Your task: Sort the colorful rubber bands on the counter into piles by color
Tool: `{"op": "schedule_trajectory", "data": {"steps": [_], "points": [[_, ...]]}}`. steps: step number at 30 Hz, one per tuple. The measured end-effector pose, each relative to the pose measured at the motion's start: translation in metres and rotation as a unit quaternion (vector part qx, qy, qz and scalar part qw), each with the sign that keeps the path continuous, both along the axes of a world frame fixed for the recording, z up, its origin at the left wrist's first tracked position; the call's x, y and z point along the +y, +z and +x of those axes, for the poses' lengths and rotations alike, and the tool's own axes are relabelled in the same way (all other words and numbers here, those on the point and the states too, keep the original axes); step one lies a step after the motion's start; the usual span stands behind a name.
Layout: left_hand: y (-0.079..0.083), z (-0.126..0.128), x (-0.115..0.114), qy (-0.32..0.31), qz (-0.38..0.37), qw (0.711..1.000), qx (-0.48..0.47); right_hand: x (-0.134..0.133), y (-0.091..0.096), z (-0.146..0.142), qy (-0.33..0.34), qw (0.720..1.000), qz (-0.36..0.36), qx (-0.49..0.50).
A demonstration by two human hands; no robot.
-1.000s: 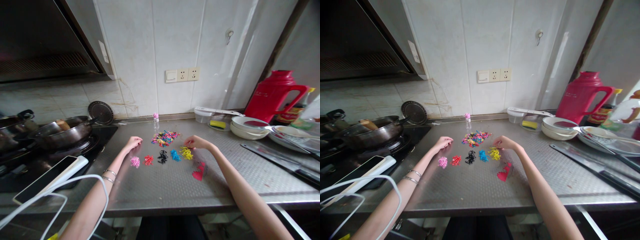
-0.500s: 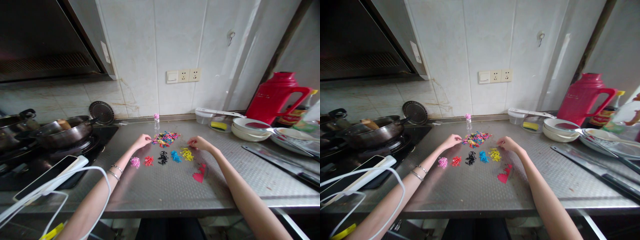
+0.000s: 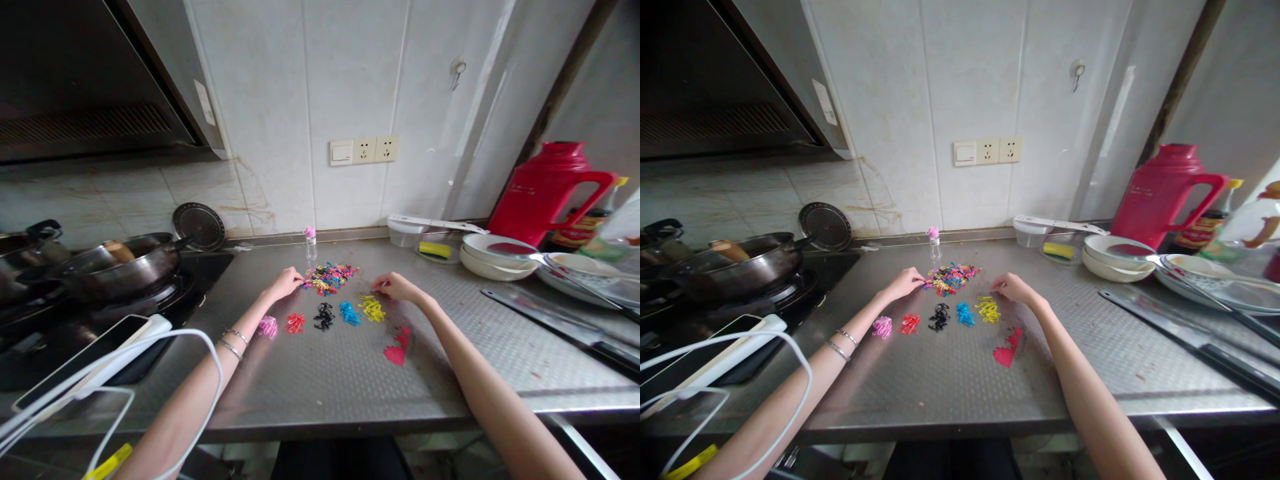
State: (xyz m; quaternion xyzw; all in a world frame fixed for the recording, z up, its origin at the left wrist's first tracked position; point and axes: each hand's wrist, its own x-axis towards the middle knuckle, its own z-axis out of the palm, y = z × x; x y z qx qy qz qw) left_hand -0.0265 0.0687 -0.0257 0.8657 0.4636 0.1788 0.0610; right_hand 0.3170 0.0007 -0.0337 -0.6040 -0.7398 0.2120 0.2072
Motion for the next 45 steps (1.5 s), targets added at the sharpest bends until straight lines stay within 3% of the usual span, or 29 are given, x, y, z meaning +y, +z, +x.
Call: {"op": "schedule_trajectory", "data": {"steps": [10, 16, 24, 33, 36, 40, 45], "points": [[-0.007, -0.002, 0.005, -0.001, 0.025, 1.0, -0.014, -0.003, 0.004, -0.002, 0.009, 1.0, 0.012, -0.001], [0.008, -0.021, -0.005, 0.003, 0.014, 0.997, -0.075, 0.001, -0.002, 0.001, 0.009, 1.0, 0.013, 0.009], [0.034, -0.068, -0.046, -0.021, -0.164, 0.983, -0.084, 0.007, -0.01, 0.004, 0.006, 1.0, 0.017, 0.01], [0.029, -0.082, -0.062, -0.054, -0.296, 0.951, -0.074, 0.001, -0.004, 0.0, 0.002, 1.0, 0.028, -0.009], [0.03, -0.083, -0.063, -0.049, -0.293, 0.952, -0.075, -0.001, -0.002, -0.001, -0.007, 1.0, 0.026, -0.015], [0.031, -0.084, -0.062, 0.016, -0.25, 0.963, -0.095, -0.001, 0.006, -0.011, -0.012, 0.998, 0.051, -0.031], [0.027, -0.083, -0.056, 0.069, -0.203, 0.965, -0.148, 0.0, 0.025, -0.047, 0.054, 0.993, 0.086, -0.051]]}}
